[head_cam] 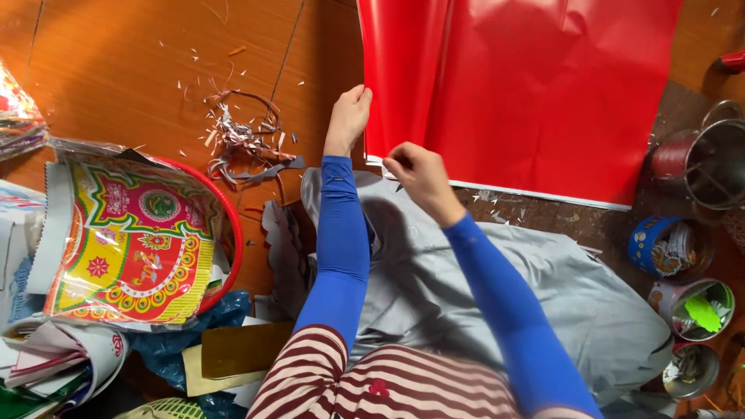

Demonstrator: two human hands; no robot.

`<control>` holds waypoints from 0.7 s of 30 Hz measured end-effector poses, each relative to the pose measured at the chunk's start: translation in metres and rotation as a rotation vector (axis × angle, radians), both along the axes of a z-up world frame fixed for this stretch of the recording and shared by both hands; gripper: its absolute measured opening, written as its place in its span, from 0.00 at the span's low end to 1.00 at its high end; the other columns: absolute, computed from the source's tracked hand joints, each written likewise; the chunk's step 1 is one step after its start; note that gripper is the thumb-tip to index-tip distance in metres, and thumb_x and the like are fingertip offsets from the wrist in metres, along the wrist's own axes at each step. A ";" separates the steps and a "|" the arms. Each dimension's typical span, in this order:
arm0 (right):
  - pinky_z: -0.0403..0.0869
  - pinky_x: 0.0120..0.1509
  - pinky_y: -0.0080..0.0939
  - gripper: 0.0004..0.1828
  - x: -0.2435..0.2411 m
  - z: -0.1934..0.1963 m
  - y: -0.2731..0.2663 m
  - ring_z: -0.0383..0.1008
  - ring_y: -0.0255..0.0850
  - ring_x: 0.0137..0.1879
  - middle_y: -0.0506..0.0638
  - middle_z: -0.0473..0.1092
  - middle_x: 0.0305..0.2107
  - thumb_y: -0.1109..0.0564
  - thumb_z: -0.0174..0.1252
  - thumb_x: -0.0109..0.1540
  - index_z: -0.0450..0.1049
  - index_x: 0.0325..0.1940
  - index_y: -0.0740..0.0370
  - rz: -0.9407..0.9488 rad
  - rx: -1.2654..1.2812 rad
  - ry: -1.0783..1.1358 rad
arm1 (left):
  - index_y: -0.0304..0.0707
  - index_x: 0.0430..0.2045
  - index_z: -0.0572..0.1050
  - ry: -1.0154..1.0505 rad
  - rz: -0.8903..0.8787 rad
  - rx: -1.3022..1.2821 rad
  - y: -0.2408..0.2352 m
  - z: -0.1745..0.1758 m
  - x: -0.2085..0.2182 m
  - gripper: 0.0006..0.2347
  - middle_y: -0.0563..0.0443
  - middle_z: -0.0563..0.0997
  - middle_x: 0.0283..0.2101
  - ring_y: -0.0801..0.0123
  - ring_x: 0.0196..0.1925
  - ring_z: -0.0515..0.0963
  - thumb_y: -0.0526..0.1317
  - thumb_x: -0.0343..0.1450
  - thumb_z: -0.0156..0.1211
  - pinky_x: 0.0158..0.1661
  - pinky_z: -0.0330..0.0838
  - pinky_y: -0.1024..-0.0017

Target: Folding and cutting large sheets of red and white paper into smaller pieces.

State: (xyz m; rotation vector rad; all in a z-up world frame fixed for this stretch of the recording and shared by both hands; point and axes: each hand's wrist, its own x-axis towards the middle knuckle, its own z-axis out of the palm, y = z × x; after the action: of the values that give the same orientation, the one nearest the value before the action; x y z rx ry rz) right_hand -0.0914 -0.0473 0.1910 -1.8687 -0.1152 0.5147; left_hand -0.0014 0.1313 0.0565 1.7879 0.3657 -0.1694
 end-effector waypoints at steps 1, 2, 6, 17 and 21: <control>0.72 0.36 0.34 0.06 0.000 -0.007 0.008 0.72 0.33 0.33 0.47 0.75 0.28 0.59 0.63 0.64 0.76 0.40 0.66 0.002 0.001 0.001 | 0.30 0.35 0.77 0.001 0.002 0.001 -0.001 0.003 0.000 0.13 0.39 0.80 0.26 0.64 0.27 0.78 0.44 0.76 0.51 0.32 0.72 0.63; 0.72 0.37 0.38 0.08 -0.001 -0.015 0.015 0.73 0.40 0.33 0.52 0.74 0.29 0.59 0.65 0.64 0.75 0.39 0.67 0.009 -0.095 -0.169 | 0.31 0.36 0.77 0.019 0.000 0.024 -0.001 0.006 -0.002 0.14 0.39 0.81 0.27 0.62 0.27 0.79 0.45 0.75 0.51 0.33 0.72 0.63; 0.71 0.35 0.52 0.20 -0.002 -0.015 0.036 0.73 0.58 0.33 0.64 0.70 0.31 0.55 0.70 0.58 0.69 0.38 0.73 0.015 -0.322 -0.468 | 0.32 0.38 0.78 0.056 -0.013 0.065 -0.003 0.022 -0.003 0.14 0.37 0.82 0.27 0.58 0.28 0.82 0.45 0.74 0.50 0.34 0.74 0.62; 0.76 0.41 0.48 0.04 -0.001 -0.038 0.020 0.80 0.55 0.37 0.62 0.76 0.29 0.63 0.60 0.62 0.73 0.36 0.67 -0.014 -0.320 -0.349 | 0.32 0.37 0.79 0.050 -0.030 0.115 -0.002 0.016 -0.004 0.14 0.35 0.83 0.32 0.52 0.35 0.84 0.45 0.73 0.50 0.39 0.75 0.61; 0.74 0.33 0.45 0.14 0.001 -0.017 0.025 0.79 0.48 0.27 0.62 0.75 0.22 0.56 0.63 0.65 0.70 0.33 0.69 -0.078 -0.292 -0.158 | 0.32 0.37 0.78 0.046 -0.031 0.078 -0.001 0.021 -0.004 0.14 0.35 0.83 0.31 0.54 0.34 0.85 0.45 0.72 0.51 0.38 0.75 0.62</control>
State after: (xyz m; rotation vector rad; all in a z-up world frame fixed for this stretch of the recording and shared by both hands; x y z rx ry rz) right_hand -0.0904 -0.0226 0.1744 -2.1897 -0.0743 0.3420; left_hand -0.0056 0.1299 0.0776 1.8694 0.3820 -0.2207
